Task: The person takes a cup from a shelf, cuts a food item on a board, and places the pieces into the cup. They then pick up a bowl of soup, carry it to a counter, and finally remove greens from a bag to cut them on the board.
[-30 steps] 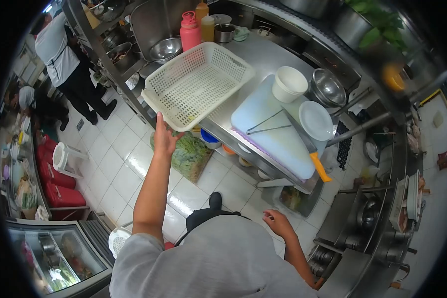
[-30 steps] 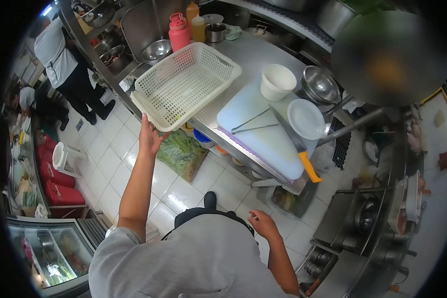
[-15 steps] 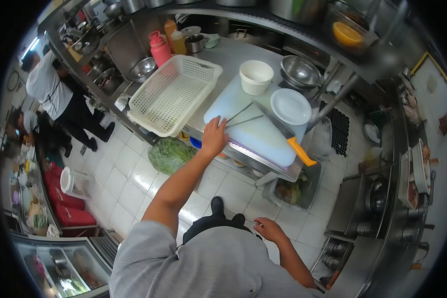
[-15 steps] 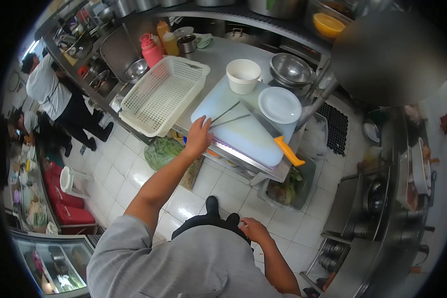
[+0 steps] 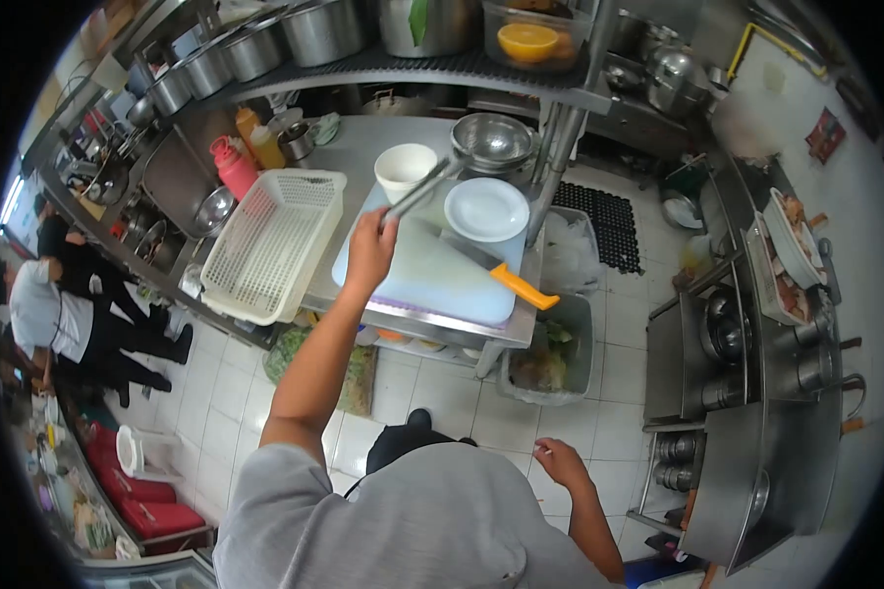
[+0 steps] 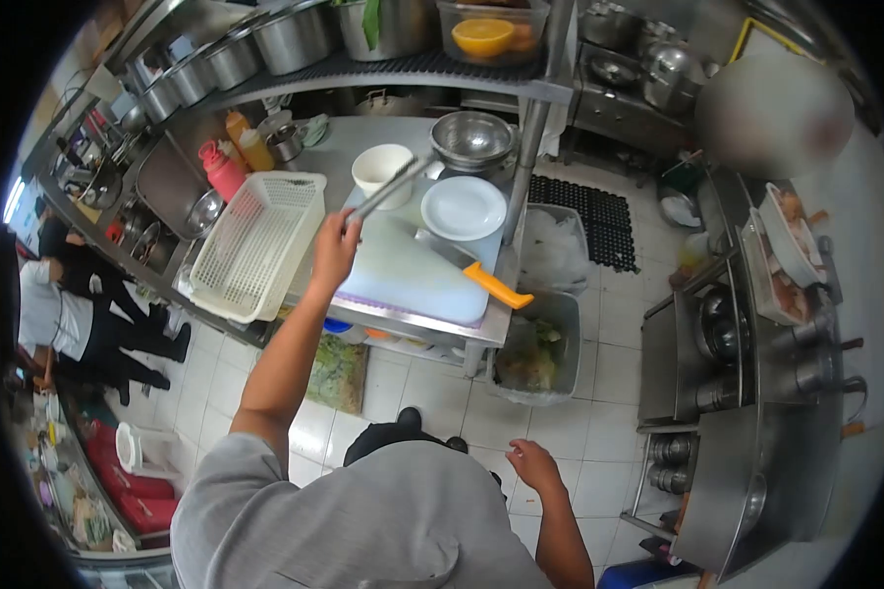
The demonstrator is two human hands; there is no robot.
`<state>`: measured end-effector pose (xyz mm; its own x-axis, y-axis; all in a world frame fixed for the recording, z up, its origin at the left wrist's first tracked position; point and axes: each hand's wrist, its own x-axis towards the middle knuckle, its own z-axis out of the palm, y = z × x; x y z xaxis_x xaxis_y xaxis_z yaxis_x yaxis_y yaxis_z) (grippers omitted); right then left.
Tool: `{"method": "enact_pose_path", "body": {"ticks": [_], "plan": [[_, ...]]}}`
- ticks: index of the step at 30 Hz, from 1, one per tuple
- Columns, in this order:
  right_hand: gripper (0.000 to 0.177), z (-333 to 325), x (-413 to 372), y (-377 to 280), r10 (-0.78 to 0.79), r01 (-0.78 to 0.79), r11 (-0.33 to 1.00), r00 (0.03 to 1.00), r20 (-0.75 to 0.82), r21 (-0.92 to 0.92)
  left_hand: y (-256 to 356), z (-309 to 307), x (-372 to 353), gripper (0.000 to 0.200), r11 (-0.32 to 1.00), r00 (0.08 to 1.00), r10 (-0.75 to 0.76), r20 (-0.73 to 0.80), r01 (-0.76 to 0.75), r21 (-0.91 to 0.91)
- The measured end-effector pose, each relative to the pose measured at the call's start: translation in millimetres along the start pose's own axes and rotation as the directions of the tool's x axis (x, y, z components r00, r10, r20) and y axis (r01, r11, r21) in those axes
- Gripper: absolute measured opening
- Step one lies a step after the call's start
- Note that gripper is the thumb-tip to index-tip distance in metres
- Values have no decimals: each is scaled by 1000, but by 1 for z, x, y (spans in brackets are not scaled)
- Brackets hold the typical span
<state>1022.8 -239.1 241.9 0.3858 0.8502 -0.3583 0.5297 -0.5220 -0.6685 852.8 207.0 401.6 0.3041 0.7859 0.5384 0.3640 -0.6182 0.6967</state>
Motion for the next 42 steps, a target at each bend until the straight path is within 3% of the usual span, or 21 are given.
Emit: {"method": "enact_pose_path", "body": {"ticks": [2, 6, 10, 12, 14, 16, 17, 18, 20, 22, 23, 25, 27, 29, 31, 33, 35, 37, 38, 40, 42], "plan": [[29, 2, -7, -11, 77, -78, 994, 997, 20, 82, 23, 15, 52, 32, 996, 996, 84, 0, -84, 19], [29, 21, -10, -27, 106, -91, 982, 991, -85, 165, 38, 83, 141, 36, 998, 977, 58, 204, -61, 5], [30, 47, -13, -45, 217, -193, 947, 974, -69, 256, 73, 133, 179, 39, 982, 956, 145, 256, -171, 82], [29, 72, -17, -28, 187, -156, 929, 980, -65, 335, 95, 145, 187, 40, 989, 943, 89, 322, -120, 80], [29, 91, -15, -21, 290, -264, 624, 952, 96, 736, 108, 164, 197, 42, 993, 910, 52, 411, -90, 74], [30, 81, -21, -40, 306, -291, 707, 947, 92, 644, 113, 184, 199, 46, 991, 880, 114, 460, -136, 15], [30, 75, -20, -54, 328, -309, 811, 943, 52, 496, 114, 190, 199, 48, 987, 867, 148, 476, -158, -18], [29, 70, -14, -64, 330, -316, 891, 944, 15, 325, 114, 198, 191, 52, 981, 902, 196, 386, -182, -71], [29, 64, -3, -78, 301, -283, 922, 953, -32, 263, 98, 184, 175, 56, 976, 936, 213, 279, -193, -98], [30, 62, 6, -87, 281, -260, 943, 957, -76, 208, 96, 144, 165, 61, 997, 864, 67, 498, -34, -75], [30, 58, 13, -90, 238, -217, 958, 966, -96, 188, 79, 128, 163, 61, 998, 866, 52, 497, -23, -64], [28, 52, 28, -102, 168, -138, 971, 975, -147, 195, 30, 79, 162, 59, 980, 732, 83, 676, -185, 79], [28, 43, 47, -125, 118, -94, 976, 986, -117, 194, -23, 45, 153, 55, 916, 813, 99, 574, -301, 267], [27, 39, 73, -143, -28, 45, 988, 993, -111, 150, -56, 11, 145, 55, 830, 771, 1, 637, -355, 429], [27, 32, 105, -156, -156, 163, 985, 980, -124, 47, -91, -2, 136, 58, 779, 786, 47, 617, -415, 470], [26, 18, 143, -177, -156, 198, 958, 967, -203, 206, -109, 7, 132, 61, 726, 785, 127, 606, -490, 482], [25, -4, 184, -198, -89, 133, 986, 931, -354, 103, -122, 10, 133, 65, 676, 764, 143, 629, -540, 502], [25, -31, 223, -223, 20, 97, 970, 883, -468, 225, -130, 23, 131, 63, 674, 739, 111, 664, -547, 497], [27, -42, 247, -218, -18, 131, 977, 838, -545, 170, -131, 28, 129, 61, 669, 715, 74, 696, -553, 497], [29, -57, 305, -177, -85, 187, 976, 793, -603, 109, -123, 32, 125, 55, 676, 699, 43, 714, -546, 494], [38, -67, 363, -132, -44, 15, 999, 713, -700, -47, -120, 36, 120, 49, 651, 719, 80, 691, -562, 510]]}}
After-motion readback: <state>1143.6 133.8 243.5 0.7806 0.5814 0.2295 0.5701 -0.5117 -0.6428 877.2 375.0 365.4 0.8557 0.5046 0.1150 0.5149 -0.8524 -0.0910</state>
